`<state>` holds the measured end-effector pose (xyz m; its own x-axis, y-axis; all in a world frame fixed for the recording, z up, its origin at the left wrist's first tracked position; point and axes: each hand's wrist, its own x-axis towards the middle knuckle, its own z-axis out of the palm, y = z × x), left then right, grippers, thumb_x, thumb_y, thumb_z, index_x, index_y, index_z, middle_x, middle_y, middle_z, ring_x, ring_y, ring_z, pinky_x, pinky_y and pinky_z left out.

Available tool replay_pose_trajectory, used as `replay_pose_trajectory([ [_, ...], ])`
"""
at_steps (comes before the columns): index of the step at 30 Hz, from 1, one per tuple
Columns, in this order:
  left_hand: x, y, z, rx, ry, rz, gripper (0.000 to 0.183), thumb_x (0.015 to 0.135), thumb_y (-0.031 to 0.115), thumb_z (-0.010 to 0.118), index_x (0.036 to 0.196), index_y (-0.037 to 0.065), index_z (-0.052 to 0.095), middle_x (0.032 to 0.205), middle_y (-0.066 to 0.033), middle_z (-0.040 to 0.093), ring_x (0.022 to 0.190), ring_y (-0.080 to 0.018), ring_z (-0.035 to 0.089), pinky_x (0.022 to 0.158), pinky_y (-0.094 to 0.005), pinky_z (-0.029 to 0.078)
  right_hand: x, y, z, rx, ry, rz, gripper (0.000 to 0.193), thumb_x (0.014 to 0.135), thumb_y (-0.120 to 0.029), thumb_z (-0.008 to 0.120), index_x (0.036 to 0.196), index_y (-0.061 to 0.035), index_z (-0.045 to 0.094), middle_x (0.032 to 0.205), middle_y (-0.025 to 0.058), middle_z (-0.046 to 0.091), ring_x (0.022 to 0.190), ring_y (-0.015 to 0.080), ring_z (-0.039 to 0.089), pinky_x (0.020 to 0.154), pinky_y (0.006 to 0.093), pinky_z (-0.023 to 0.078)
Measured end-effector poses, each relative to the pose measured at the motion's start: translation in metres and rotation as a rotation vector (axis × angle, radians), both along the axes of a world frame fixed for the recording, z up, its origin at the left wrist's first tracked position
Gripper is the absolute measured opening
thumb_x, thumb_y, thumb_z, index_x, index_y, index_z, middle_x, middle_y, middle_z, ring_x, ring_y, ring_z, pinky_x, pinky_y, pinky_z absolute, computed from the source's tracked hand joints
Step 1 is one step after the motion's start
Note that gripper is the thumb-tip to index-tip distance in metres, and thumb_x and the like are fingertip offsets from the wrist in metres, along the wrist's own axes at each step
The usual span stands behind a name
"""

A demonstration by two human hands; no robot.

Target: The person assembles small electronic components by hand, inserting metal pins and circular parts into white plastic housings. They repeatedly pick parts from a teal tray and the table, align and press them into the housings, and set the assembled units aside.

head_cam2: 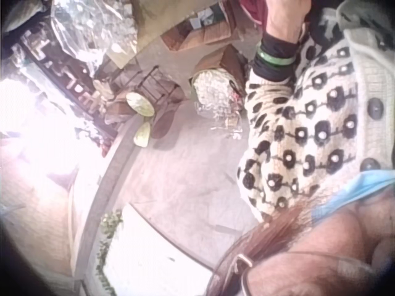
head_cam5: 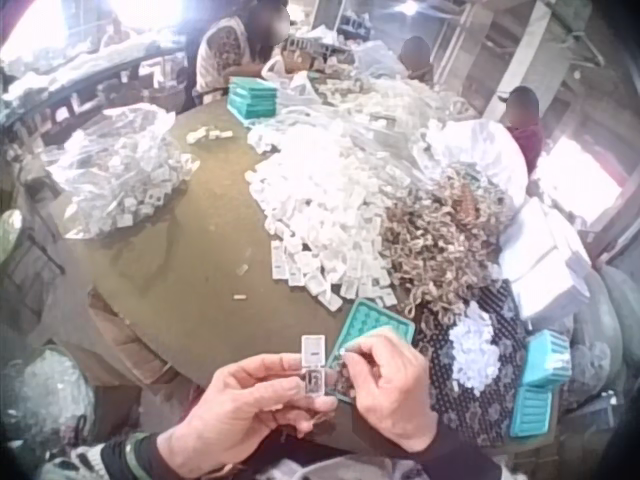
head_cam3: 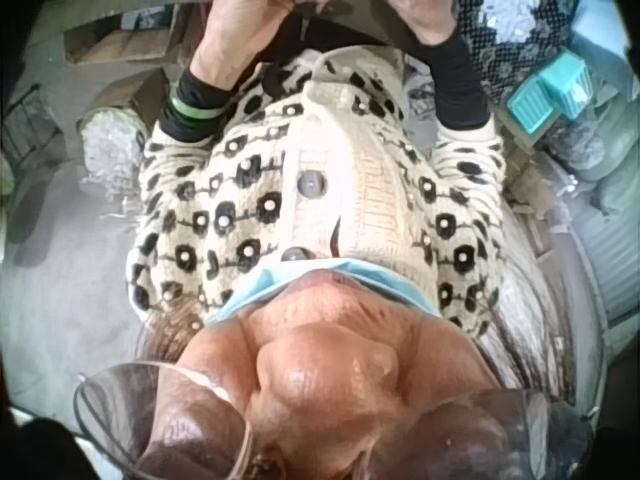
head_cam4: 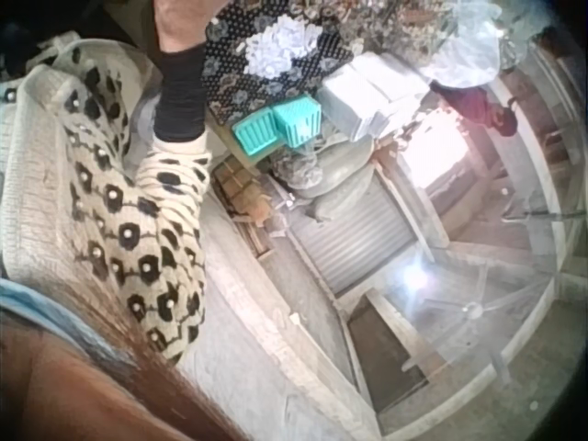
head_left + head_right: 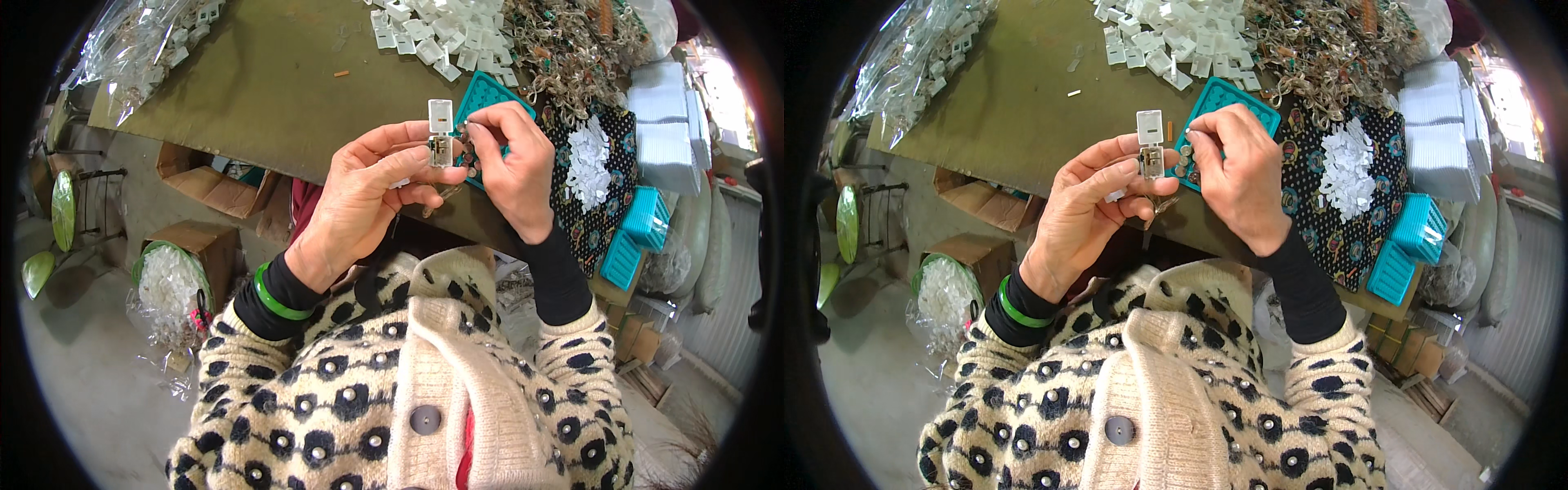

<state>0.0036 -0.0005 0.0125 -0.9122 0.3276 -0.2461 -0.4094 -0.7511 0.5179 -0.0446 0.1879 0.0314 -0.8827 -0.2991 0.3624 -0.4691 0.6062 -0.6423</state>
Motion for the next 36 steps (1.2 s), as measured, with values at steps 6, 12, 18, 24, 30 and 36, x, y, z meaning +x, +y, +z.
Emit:
replay_pose_trajectory([
  [6, -0.001, 0.004, -0.006, 0.034, -0.013, 0.001, 0.033, 0.096, 0.007, 0.060, 0.127, -0.002, 0.056, 0.109, -0.0184, 0.068, 0.096, -0.0262, 0.071, 0.066, -0.0284, 0.060, 0.023, -0.011, 0.012, -0.103, 0.167, 0.055, 0.012, 0.083, 0.004, 0.067, 0.092, -0.0014, 0.062, 0.084, 0.0104, 0.062, 0.073, 0.0247, 0.062, 0.065, 0.0331, 0.051],
  [12, 0.000, 0.008, -0.009, 0.071, -0.003, 0.016, 0.030, 0.094, 0.005, 0.063, 0.123, 0.000, 0.061, 0.093, -0.0141, 0.070, 0.076, -0.0177, 0.069, 0.052, -0.0233, 0.052, 0.023, -0.013, 0.008, -0.059, 0.337, 0.053, 0.015, 0.083, 0.002, 0.071, 0.096, -0.0007, 0.064, 0.090, 0.0120, 0.064, 0.076, 0.0240, 0.063, 0.068, 0.0315, 0.052],
  [18, 0.004, 0.014, -0.008, 0.105, -0.042, 0.031, 0.025, 0.092, 0.002, 0.064, 0.117, -0.001, 0.063, 0.080, -0.0111, 0.067, 0.063, -0.0137, 0.062, 0.044, -0.0211, 0.041, 0.023, -0.010, 0.004, -0.001, 0.403, 0.108, 0.018, 0.081, 0.005, 0.070, 0.097, -0.0004, 0.063, 0.090, 0.0127, 0.063, 0.078, 0.0268, 0.063, 0.069, 0.0341, 0.052],
  [24, 0.006, 0.017, -0.004, 0.042, -0.009, 0.041, 0.022, 0.092, 0.001, 0.065, 0.113, -0.002, 0.065, 0.079, -0.0105, 0.066, 0.062, -0.0118, 0.060, 0.043, -0.0203, 0.038, 0.019, 0.001, 0.015, -0.030, 0.230, 0.273, 0.016, 0.078, 0.007, 0.067, 0.088, -0.0014, 0.057, 0.086, 0.0123, 0.058, 0.076, 0.0305, 0.059, 0.066, 0.0365, 0.050],
  [30, 0.014, 0.025, 0.008, -0.103, 0.032, 0.097, 0.021, 0.090, 0.000, 0.068, 0.111, -0.001, 0.067, 0.079, -0.0088, 0.066, 0.062, -0.0105, 0.060, 0.045, -0.0183, 0.040, 0.035, 0.007, 0.023, -0.954, -0.809, 0.162, 0.013, 0.088, 0.000, 0.066, 0.096, -0.0025, 0.056, 0.091, 0.0036, 0.061, 0.083, 0.0113, 0.059, 0.075, 0.0246, 0.049],
  [36, 0.020, 0.031, 0.012, -0.164, 0.097, 0.103, 0.021, 0.090, 0.001, 0.068, 0.110, -0.001, 0.067, 0.079, -0.0074, 0.066, 0.062, -0.0089, 0.059, 0.046, -0.0182, 0.041, 0.040, 0.009, 0.017, -1.128, -0.977, 0.179, 0.022, 0.089, -0.002, 0.068, 0.105, -0.0024, 0.054, 0.095, 0.0042, 0.061, 0.085, 0.0099, 0.058, 0.073, 0.0250, 0.048],
])
